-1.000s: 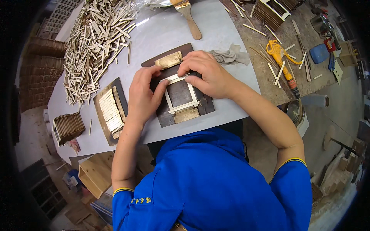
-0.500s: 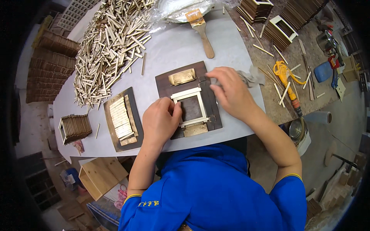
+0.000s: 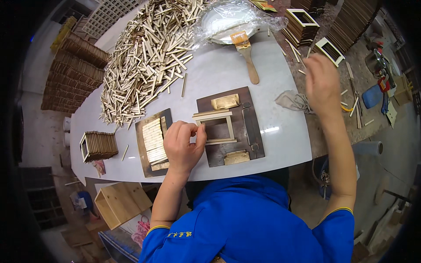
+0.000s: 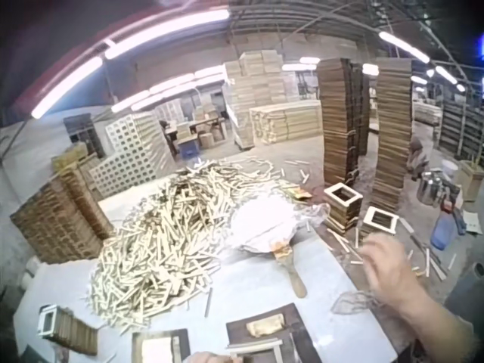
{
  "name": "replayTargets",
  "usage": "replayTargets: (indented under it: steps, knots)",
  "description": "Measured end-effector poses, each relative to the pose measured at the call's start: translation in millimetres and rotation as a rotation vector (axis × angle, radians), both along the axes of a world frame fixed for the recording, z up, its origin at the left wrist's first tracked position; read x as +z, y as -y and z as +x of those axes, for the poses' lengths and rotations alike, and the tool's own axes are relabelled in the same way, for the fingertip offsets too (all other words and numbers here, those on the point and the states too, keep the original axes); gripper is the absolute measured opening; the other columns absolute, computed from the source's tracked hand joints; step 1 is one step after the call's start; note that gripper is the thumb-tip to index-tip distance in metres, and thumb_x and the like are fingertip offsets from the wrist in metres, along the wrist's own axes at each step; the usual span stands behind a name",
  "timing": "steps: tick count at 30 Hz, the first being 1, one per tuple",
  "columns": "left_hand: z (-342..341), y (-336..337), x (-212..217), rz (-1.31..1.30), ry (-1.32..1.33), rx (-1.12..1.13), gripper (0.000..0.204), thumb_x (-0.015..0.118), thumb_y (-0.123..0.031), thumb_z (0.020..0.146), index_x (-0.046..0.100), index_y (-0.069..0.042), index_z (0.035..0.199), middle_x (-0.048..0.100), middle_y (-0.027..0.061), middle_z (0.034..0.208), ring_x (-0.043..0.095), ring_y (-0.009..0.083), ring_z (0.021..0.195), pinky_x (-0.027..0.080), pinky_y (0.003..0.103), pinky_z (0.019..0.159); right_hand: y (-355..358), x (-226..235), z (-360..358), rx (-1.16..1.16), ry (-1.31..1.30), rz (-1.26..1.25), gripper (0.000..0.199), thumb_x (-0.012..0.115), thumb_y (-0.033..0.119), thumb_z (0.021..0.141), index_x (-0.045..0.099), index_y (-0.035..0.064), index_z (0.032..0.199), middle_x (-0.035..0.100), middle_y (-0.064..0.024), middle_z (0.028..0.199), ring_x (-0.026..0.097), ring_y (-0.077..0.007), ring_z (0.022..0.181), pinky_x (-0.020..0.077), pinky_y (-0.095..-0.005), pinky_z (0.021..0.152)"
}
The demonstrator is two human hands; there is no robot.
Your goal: Assembling wooden frames by manually placing wooden slats into a jig on a workstation.
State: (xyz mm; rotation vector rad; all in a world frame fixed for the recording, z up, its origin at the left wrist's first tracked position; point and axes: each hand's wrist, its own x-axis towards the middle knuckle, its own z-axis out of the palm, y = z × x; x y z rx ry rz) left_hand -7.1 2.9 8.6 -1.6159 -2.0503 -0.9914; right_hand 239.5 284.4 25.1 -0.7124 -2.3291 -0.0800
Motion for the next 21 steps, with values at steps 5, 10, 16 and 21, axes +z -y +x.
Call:
replayTargets:
  steps: [5, 10, 16, 21]
  knots:
    - [-11.6, 6.7, 3.8, 0.019, -0.029, 0.023, 0.023, 0.08, -0.004, 0.082, 0.058, -0.012, 0.078, 0.051, 0.0015, 0.071, 0.047, 0.0191, 0.061, 0.04, 0.032, 0.058, -68.9, -7.7, 32.5, -0.284, 0.097, 0.247, 0.03, 0.065, 0.005, 0.095, 0.07, 0.0015, 0.125, 0.069, -0.0145, 0.131, 0.066, -0.0337, 0.118, 0.0519, -0.0424, 0.102]
    - [-33.5, 23.7, 7.8, 0.025, -0.009, 0.067, 0.023, 0.079, -0.005, 0.082, 0.058, -0.011, 0.077, 0.051, 0.0006, 0.069, 0.047, 0.0189, 0.06, 0.04, 0.032, 0.057, -91.1, -17.3, 40.8, -0.387, 0.219, 0.121, 0.029, 0.063, 0.011, 0.097, 0.074, -0.0001, 0.121, 0.075, -0.0172, 0.117, 0.069, -0.0373, 0.108, 0.0553, -0.0447, 0.094]
    - [-80.1, 75.2, 35.3, 0.053, 0.062, 0.179, 0.022, 0.078, -0.005, 0.084, 0.058, -0.011, 0.075, 0.053, 0.0006, 0.068, 0.048, 0.0191, 0.058, 0.041, 0.033, 0.055, -147.7, -53.4, 78.4, -0.323, 0.196, 0.048, 0.027, 0.063, 0.01, 0.097, 0.074, 0.001, 0.119, 0.075, -0.0187, 0.112, 0.069, -0.0386, 0.101, 0.0552, -0.0446, 0.09]
    - [-132.0, 156.8, 80.4, 0.057, 0.036, 0.384, 0.016, 0.077, -0.005, 0.087, 0.064, -0.007, 0.078, 0.059, 0.0016, 0.069, 0.05, 0.016, 0.058, 0.043, 0.03, 0.054, -184.9, -60.5, 104.3, -0.351, 0.148, 0.002, 0.027, 0.061, 0.013, 0.104, 0.071, 0.0006, 0.125, 0.075, -0.0153, 0.119, 0.069, -0.0332, 0.106, 0.0544, -0.0394, 0.095]
